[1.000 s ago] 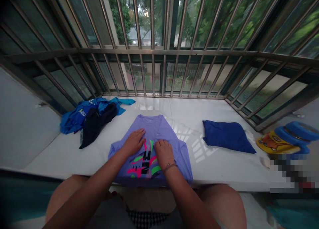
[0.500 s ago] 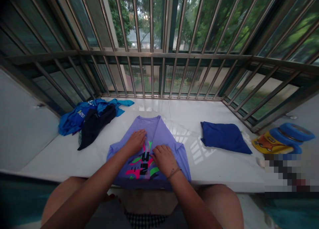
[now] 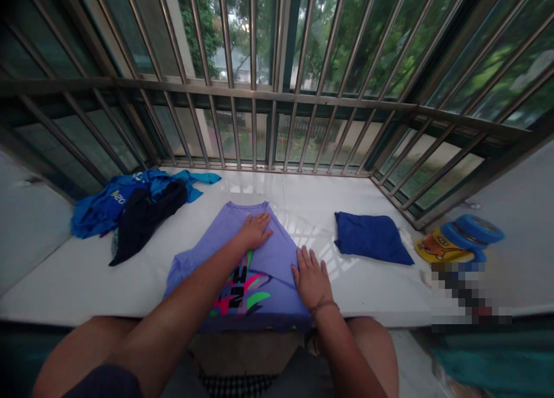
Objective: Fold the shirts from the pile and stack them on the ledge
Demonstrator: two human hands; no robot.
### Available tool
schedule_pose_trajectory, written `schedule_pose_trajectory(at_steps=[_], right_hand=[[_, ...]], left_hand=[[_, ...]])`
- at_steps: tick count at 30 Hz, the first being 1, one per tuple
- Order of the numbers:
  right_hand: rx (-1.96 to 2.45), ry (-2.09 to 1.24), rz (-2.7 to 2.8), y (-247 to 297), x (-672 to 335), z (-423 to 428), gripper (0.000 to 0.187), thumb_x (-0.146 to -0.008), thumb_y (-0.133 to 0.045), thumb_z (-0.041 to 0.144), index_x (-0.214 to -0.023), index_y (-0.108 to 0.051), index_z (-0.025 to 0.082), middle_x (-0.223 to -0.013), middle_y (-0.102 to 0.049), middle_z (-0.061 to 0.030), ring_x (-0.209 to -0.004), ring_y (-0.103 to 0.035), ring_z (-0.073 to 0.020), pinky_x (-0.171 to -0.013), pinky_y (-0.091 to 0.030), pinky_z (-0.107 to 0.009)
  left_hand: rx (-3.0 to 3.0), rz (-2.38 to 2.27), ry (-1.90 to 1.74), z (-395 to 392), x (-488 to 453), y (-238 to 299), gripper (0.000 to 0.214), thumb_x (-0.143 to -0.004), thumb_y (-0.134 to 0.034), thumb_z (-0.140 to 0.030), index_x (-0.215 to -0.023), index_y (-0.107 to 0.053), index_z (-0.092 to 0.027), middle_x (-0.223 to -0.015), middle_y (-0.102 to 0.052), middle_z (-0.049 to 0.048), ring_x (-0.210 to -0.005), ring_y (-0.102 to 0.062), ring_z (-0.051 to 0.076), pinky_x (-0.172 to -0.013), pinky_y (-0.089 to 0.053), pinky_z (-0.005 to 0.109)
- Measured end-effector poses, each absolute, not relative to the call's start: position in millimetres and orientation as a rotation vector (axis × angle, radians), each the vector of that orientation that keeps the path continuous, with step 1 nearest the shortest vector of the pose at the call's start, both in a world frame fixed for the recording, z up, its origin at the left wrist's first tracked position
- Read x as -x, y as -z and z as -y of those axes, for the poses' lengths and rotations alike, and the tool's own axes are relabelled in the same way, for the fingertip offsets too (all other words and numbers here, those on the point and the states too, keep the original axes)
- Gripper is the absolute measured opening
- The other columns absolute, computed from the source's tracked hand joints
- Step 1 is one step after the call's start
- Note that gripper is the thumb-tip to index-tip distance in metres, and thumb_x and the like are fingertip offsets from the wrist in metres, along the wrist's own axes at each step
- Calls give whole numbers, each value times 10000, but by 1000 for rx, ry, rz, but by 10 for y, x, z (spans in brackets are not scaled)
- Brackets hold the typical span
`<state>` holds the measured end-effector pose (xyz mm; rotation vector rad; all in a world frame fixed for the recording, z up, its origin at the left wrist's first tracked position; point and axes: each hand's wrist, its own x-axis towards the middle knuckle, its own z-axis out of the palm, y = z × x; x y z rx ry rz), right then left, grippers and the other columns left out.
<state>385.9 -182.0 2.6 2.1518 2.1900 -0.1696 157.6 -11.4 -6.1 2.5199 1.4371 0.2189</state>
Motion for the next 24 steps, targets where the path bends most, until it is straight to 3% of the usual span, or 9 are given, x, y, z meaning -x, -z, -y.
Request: schedule_pose_trajectory(at_steps=[3,7,10,14,18,24], right_hand=[[-2164,175,-2175,-11,-3944,1867,663,-1150,-311,430,-1763,-317,179,-1821,-254,-107,-1696,-250,-340,-1329,-281,-647],[-2215,85,-2185,-21,-3950,1867,670,-1153,-305,457,-1744,-368,147,-1819,-254,-114,-1697,-232,-373,-1321,-277,-676],[-2232,-54,-2350,-28,-3818,1854,674,-1161,-284,465,-1745,-359,137,-1827,-228,-122,-1706,-201,-367,-1331,-260,-665],[-2040,-42,-2635,-32,-3383,1812,658,-1159,-345,458,-1744,-369,157,-1814,-270,-146,-1700,-234,-349,-1348,-246,-623],[-1850,140,-2734,3,-2877,1753,677,-1149,-405,478,-1747,-359,163,-1824,-220,-143,-1709,-206,-340,-1364,-195,-643],[-1734,384,-2723,96,-2611,1762,759,-1131,-432,593,-1760,-315,185,-1821,-218,-139,-1710,-199,-342,-1354,-101,-717]], left_hand=[[-2503,-1463,-206,132,-1547,22,677,-1139,-363,-508,-1735,-375,-188,-1819,-304,133,-1702,-256,300,-1384,-154,618],[-2452,-1645,-362,165,-1289,-174,615,-1155,-307,-390,-1720,-392,-162,-1816,-308,148,-1695,-281,284,-1364,-261,581],[-2422,-1846,-518,305,-917,-285,583,-1144,-303,-294,-1676,-458,-114,-1782,-379,183,-1662,-362,297,-1342,-331,562],[-2456,-1950,-467,711,-547,-214,558,-1112,-352,-223,-1633,-527,-121,-1735,-466,183,-1621,-436,313,-1321,-375,558],[-2463,-1875,-270,1138,-571,13,572,-1114,-425,-342,-1632,-532,-124,-1742,-452,185,-1634,-410,328,-1336,-343,575],[-2411,-1876,-198,1354,-737,143,692,-1124,-404,-495,-1717,-405,-138,-1809,-306,173,-1692,-280,333,-1366,-229,630]])
